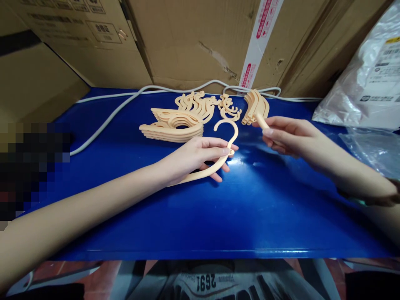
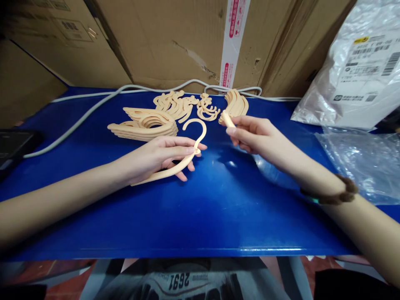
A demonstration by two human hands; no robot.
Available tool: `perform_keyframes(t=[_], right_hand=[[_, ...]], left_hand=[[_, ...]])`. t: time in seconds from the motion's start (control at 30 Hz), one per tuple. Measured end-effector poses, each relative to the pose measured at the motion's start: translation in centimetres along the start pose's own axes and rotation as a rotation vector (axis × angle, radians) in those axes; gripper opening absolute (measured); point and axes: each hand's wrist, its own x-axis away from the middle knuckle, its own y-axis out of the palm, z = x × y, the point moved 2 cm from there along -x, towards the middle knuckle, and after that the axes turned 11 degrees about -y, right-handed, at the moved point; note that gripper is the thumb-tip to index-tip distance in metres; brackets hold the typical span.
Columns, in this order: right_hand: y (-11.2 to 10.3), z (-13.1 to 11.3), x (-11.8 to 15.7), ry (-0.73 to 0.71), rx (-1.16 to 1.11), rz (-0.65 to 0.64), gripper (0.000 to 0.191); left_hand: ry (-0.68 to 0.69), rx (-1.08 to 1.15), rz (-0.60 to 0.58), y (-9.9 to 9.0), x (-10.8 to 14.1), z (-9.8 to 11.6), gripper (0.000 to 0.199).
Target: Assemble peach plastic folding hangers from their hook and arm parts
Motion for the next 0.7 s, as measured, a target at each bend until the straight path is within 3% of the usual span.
perform_keyframes(t=[0.1,0.37,0.7], right_hand=[[1.1,-0.6,1.0,-0.154,0.201,-0.069,0.029],[2.7,-0.6,2.4,-0.371,0.538,-0.275,0.031],[2.6,0.1,2.4,-0.546,0.771,-0.252,0.030]], left_hand=[[-0.005,0.010,0.006,0.0,0.0,0.0,0.026],[-0.013,0.038,0.018,0.1,-0.2,-0.1,0.024],[0.024,0.039,0.038,0.1,-0.1,-0.1,0.026]])
